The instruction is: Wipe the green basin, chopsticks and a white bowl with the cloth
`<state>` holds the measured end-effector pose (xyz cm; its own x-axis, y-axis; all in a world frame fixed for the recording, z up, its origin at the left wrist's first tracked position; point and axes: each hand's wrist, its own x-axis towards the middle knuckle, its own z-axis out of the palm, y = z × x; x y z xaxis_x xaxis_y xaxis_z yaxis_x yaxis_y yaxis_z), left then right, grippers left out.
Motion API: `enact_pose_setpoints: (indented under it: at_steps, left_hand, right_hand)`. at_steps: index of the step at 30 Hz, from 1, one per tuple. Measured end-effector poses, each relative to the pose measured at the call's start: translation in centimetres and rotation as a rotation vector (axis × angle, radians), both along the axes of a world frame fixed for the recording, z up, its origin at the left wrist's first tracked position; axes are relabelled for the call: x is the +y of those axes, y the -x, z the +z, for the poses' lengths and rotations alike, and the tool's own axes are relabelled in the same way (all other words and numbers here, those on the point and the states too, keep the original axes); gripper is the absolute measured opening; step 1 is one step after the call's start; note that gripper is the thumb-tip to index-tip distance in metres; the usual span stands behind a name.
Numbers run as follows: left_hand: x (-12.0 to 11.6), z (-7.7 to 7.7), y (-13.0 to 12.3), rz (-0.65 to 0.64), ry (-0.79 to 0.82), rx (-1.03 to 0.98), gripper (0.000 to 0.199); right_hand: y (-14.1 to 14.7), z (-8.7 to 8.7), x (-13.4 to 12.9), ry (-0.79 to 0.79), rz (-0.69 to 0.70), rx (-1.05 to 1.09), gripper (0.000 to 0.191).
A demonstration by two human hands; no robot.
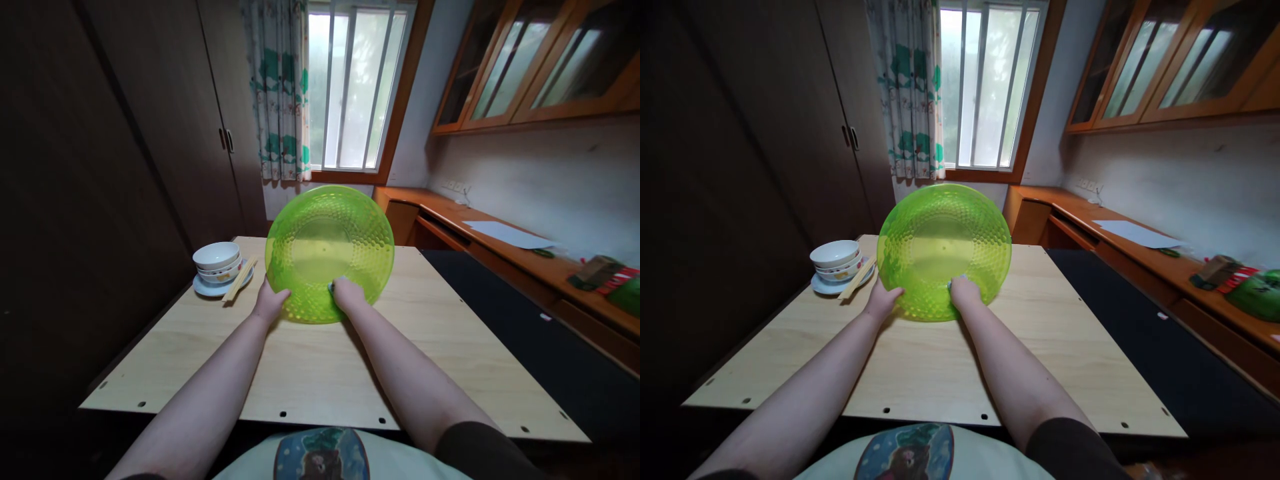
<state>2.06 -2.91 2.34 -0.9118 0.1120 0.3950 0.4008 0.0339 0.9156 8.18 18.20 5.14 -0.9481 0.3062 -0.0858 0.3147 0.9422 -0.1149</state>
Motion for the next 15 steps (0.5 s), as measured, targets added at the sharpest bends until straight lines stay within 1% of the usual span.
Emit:
enact_pose_setpoints:
  at_steps: [2,4,6,9,11,13,15]
  left_hand:
    - [0.0,0.0,0.0,-0.001,-0.002,0.003,0.058]
    - [0.0,-0.2,0.1,-0.003,-0.003,0.009,0.059]
    - [-0.1,-0.3,0.2,-0.001,-0.002,0.009,0.059]
    - [-0.1,-0.5,0.4,-0.001,-0.002,-0.007,0.059]
    - [-0.1,-0.5,0.4,0.0,-0.004,-0.018,0.058]
    - [-0.1,-0.3,0.3,0.002,-0.004,-0.02,0.058]
    - [-0.1,-0.1,0.1,0.002,0.001,-0.018,0.058]
  right_hand:
    - [0.0,0.2,0.3,-0.008,-0.025,0.0,0.038]
    - [-0.1,0.2,0.1,-0.017,-0.02,-0.007,0.037]
    - [-0.2,0.1,-0.4,-0.016,0.044,-0.008,0.035]
    - [-0.3,-0.3,-1.3,0.007,0.207,0.014,0.032]
    - [-0.3,-0.5,-1.6,0.02,0.261,0.02,0.032]
    - [-0.2,-0.7,-1.6,0.029,0.243,0.018,0.033]
    - [-0.1,-0.7,-1.3,0.032,0.179,0.01,0.033]
